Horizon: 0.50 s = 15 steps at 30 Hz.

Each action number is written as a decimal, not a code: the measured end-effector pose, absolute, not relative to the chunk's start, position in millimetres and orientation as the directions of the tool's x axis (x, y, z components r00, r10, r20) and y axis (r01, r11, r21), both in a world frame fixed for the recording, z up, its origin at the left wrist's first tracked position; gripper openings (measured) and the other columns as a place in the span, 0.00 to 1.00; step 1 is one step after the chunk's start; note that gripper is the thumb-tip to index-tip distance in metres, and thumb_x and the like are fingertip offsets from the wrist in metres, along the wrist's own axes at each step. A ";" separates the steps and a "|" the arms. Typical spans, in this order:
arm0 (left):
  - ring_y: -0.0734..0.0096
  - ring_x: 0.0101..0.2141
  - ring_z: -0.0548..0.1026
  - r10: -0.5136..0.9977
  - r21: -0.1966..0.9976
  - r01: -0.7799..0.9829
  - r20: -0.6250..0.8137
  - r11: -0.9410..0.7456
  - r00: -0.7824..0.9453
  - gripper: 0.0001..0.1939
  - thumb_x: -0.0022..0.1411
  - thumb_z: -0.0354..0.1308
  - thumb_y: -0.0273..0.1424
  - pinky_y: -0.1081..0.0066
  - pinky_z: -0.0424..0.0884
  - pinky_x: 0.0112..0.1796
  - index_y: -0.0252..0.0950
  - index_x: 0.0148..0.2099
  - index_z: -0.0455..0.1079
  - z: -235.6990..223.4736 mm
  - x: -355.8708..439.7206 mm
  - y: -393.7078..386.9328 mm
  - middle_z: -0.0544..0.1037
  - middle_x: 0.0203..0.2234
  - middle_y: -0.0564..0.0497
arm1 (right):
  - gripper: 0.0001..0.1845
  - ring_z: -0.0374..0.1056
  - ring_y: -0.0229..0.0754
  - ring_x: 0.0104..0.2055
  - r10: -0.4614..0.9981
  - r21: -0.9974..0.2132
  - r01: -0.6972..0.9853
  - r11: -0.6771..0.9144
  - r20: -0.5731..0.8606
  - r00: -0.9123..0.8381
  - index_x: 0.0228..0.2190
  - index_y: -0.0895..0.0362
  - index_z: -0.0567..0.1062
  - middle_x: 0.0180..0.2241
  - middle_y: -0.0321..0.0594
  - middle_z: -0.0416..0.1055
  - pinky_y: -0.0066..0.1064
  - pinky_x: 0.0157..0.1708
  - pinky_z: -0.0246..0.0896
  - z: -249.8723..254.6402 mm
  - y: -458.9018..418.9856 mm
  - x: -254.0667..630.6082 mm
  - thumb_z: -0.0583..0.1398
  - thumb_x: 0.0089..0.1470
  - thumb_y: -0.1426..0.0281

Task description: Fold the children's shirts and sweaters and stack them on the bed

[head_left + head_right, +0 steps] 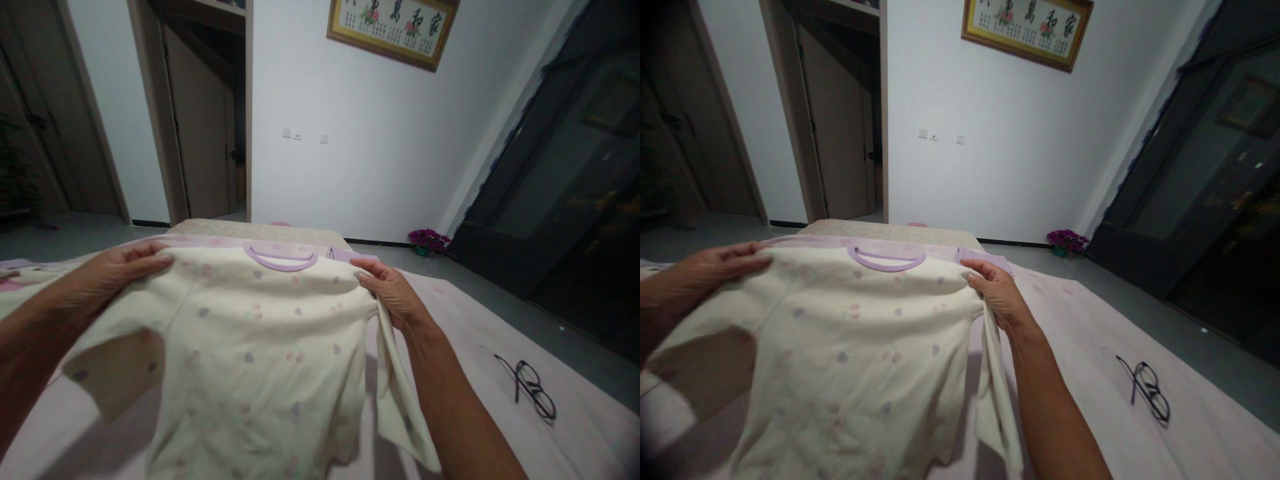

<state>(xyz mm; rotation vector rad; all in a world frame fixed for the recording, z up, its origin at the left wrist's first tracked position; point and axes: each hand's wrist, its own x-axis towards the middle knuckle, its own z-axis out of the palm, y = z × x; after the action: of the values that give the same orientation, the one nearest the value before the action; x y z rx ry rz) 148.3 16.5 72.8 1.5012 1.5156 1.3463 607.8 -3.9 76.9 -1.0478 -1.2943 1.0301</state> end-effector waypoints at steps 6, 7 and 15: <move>0.64 0.32 0.76 0.982 0.574 0.816 0.184 -0.069 -0.046 0.16 0.58 0.55 0.43 0.71 0.65 0.30 0.38 0.42 0.73 -8.2 171.2 74.0 0.80 0.33 0.50 | 0.26 0.74 0.43 0.44 0.996 -0.567 0.823 0.013 0.085 0.042 0.55 0.57 0.74 0.48 0.43 0.78 0.30 0.41 0.65 -6.5 70.9 599.9 0.58 0.53 0.73; 0.62 0.34 0.76 0.983 0.522 0.851 0.180 -0.055 -0.047 0.15 0.59 0.54 0.41 0.70 0.64 0.32 0.38 0.41 0.74 -22.3 173.6 79.9 0.80 0.34 0.49 | 0.27 0.73 0.45 0.47 0.998 -0.457 0.889 -0.026 0.043 0.051 0.54 0.56 0.74 0.49 0.43 0.77 0.32 0.43 0.65 -17.6 73.8 598.5 0.59 0.51 0.75; 0.55 0.43 0.75 0.959 0.337 0.941 0.263 0.011 -0.106 0.21 0.67 0.44 0.44 0.66 0.65 0.34 0.40 0.48 0.73 -55.6 177.5 103.6 0.77 0.48 0.44 | 0.20 0.71 0.52 0.51 0.998 -0.176 0.982 -0.065 -0.017 0.063 0.45 0.49 0.78 0.48 0.42 0.77 0.36 0.45 0.61 -35.5 75.1 596.2 0.61 0.49 0.72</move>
<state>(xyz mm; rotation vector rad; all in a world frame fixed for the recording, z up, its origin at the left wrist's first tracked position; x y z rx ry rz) 177.5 103.6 -55.6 2.0735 2.2051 0.6768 596.2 75.1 -35.5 -2.2017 -2.0641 0.2020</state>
